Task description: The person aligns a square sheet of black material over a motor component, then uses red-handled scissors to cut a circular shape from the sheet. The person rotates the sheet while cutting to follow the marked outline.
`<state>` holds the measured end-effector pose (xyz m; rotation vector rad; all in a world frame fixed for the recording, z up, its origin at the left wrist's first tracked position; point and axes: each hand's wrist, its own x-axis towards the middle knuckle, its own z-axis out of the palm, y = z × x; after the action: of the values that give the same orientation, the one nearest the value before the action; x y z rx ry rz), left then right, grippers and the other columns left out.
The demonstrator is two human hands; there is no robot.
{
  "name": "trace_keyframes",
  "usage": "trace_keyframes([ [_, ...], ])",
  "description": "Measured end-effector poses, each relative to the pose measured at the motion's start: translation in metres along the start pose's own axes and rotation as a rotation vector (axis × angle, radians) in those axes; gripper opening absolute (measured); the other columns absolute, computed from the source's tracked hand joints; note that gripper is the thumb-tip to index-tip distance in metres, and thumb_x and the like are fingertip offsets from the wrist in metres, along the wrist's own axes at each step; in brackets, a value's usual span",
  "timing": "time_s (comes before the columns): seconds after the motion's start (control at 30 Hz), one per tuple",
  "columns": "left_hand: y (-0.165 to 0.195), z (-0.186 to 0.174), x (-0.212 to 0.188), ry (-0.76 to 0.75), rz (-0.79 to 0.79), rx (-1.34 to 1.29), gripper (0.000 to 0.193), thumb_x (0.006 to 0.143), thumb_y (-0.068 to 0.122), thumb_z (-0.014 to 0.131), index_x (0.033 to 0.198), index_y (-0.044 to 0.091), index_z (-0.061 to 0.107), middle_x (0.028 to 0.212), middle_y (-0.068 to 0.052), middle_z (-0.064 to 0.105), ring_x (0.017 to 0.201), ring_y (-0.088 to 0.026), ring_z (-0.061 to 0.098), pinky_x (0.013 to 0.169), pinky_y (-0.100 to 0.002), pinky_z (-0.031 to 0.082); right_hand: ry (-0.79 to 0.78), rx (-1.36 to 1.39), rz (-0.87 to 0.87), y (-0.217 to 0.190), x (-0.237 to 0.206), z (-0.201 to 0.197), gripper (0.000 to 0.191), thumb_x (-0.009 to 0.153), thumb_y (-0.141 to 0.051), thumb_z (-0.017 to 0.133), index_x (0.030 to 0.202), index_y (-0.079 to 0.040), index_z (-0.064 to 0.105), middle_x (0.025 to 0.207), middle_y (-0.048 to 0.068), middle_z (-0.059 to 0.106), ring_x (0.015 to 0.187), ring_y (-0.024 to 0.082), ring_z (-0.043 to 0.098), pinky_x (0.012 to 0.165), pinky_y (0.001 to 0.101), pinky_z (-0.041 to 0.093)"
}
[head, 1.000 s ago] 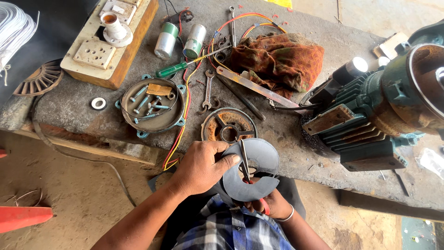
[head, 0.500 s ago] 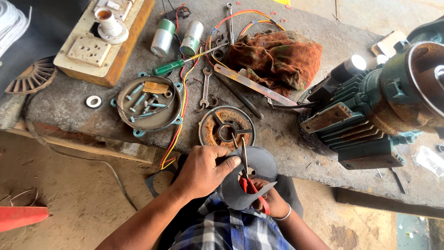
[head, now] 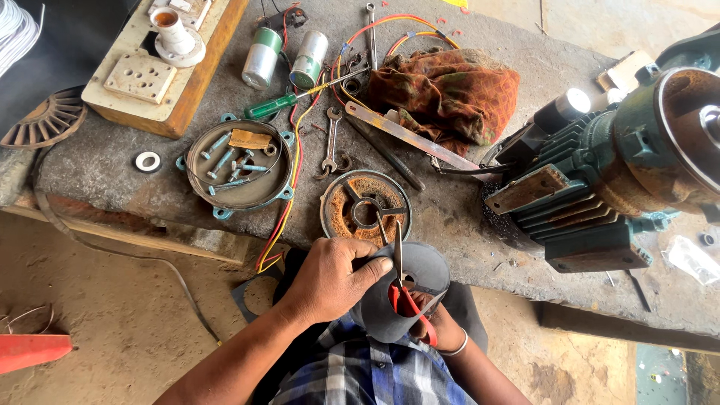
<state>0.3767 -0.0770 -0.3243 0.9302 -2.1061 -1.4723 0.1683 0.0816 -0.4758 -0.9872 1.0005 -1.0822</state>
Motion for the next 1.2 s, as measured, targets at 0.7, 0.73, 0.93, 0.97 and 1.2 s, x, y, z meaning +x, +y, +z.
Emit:
trace_keyframes([
  [0.7, -0.001, 0.000, -0.001, -0.052, -0.029, 0.008, 0.031, 0.089, 0.031, 0.073, 0.080, 0.001, 0.074, 0.059, -0.013, 0.066, 0.053, -0.015, 0.067, 0.054, -0.036, 0.052, 0.041, -0.001, -0.042, -0.001, 0.006, 0.003, 0.089, 0.075, -0.065, 0.085, 0.121, 0.007, 0.062, 0.099, 0.001, 0.064, 0.087, 0.009, 0.055, 0.076, 0.0241, 0.047],
  [0.73, -0.002, 0.000, -0.001, -0.059, -0.039, 0.014, 0.031, 0.089, 0.031, 0.073, 0.080, 0.001, 0.075, 0.059, -0.013, 0.067, 0.054, -0.016, 0.068, 0.054, -0.036, 0.052, 0.038, -0.007, -0.042, -0.004, 0.006, 0.006, 0.090, 0.074, -0.066, 0.084, 0.122, 0.007, 0.062, 0.099, 0.001, 0.064, 0.087, 0.008, 0.055, 0.076, 0.0241, 0.047],
  [0.93, -0.003, -0.004, -0.003, -0.038, 0.003, -0.030, 0.026, 0.087, 0.030, 0.073, 0.089, 0.004, 0.078, 0.069, -0.013, 0.074, 0.063, -0.017, 0.075, 0.058, -0.034, 0.056, 0.026, -0.110, -0.054, -0.010, 0.007, 0.006, 0.076, 0.078, -0.067, 0.078, 0.106, 0.002, 0.065, 0.087, -0.001, 0.062, 0.078, 0.008, 0.052, 0.071, 0.0251, 0.046],
  [0.97, -0.002, -0.004, -0.003, -0.035, 0.006, -0.041, 0.026, 0.087, 0.029, 0.074, 0.090, 0.004, 0.079, 0.070, -0.012, 0.074, 0.064, -0.017, 0.076, 0.059, -0.034, 0.057, 0.012, -0.155, -0.071, -0.009, 0.007, 0.004, 0.068, 0.082, -0.064, 0.076, 0.099, 0.001, 0.067, 0.080, -0.001, 0.060, 0.074, 0.009, 0.050, 0.067, 0.0261, 0.045],
  [1.2, 0.000, -0.006, -0.004, -0.047, -0.032, -0.024, 0.025, 0.087, 0.029, 0.074, 0.091, 0.005, 0.080, 0.069, -0.012, 0.075, 0.063, -0.017, 0.076, 0.059, -0.034, 0.057, 0.013, -0.384, -0.178, -0.006, 0.011, -0.001, 0.030, 0.087, -0.023, 0.067, 0.069, -0.003, 0.053, 0.063, 0.005, 0.050, 0.064, 0.018, 0.044, 0.069, 0.0355, 0.046],
])
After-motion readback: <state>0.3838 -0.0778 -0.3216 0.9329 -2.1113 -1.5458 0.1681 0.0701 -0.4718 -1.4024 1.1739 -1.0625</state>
